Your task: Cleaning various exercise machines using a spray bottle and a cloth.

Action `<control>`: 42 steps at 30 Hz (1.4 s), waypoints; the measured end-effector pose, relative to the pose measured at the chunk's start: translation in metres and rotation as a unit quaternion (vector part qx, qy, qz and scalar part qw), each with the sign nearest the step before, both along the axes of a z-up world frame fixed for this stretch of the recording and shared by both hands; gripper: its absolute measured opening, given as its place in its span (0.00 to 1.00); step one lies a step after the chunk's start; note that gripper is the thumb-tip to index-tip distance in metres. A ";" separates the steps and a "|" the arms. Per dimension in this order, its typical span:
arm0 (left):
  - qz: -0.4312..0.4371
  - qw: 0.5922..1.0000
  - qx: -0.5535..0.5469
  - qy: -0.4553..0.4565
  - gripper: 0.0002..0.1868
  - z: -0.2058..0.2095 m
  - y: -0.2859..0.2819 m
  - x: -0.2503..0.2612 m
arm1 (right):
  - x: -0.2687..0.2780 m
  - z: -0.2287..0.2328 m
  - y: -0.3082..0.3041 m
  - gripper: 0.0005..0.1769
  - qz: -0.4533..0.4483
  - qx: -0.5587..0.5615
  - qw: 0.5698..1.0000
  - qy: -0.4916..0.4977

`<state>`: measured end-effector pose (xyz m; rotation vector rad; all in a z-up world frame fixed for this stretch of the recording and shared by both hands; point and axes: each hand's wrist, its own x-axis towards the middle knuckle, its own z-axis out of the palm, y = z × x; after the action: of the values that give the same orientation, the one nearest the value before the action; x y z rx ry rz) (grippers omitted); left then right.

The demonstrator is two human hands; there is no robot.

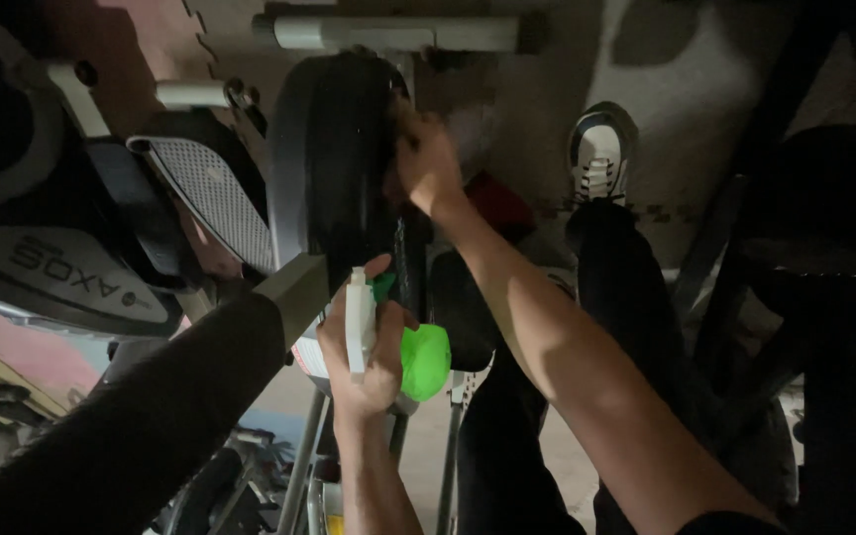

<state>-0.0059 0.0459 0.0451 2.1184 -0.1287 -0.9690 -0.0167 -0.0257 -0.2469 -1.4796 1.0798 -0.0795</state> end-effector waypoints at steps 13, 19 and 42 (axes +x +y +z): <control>-0.001 0.998 0.024 0.051 0.21 -0.039 -0.045 0.001 | -0.077 0.062 -0.037 0.03 0.246 0.056 0.965 -0.073; -0.037 0.999 0.013 -0.021 0.16 -0.127 -0.075 -0.001 | -0.090 -0.081 -0.098 0.10 0.188 -0.132 0.971 -0.060; 0.020 0.997 0.047 0.061 0.21 -0.312 -0.089 -0.015 | -0.058 -0.263 -0.143 0.44 0.482 -0.403 0.775 -0.061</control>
<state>-0.0212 -0.0428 -0.2673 2.1319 0.0209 -1.0961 -0.0748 -0.1685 -0.5104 -2.6161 0.0063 0.1058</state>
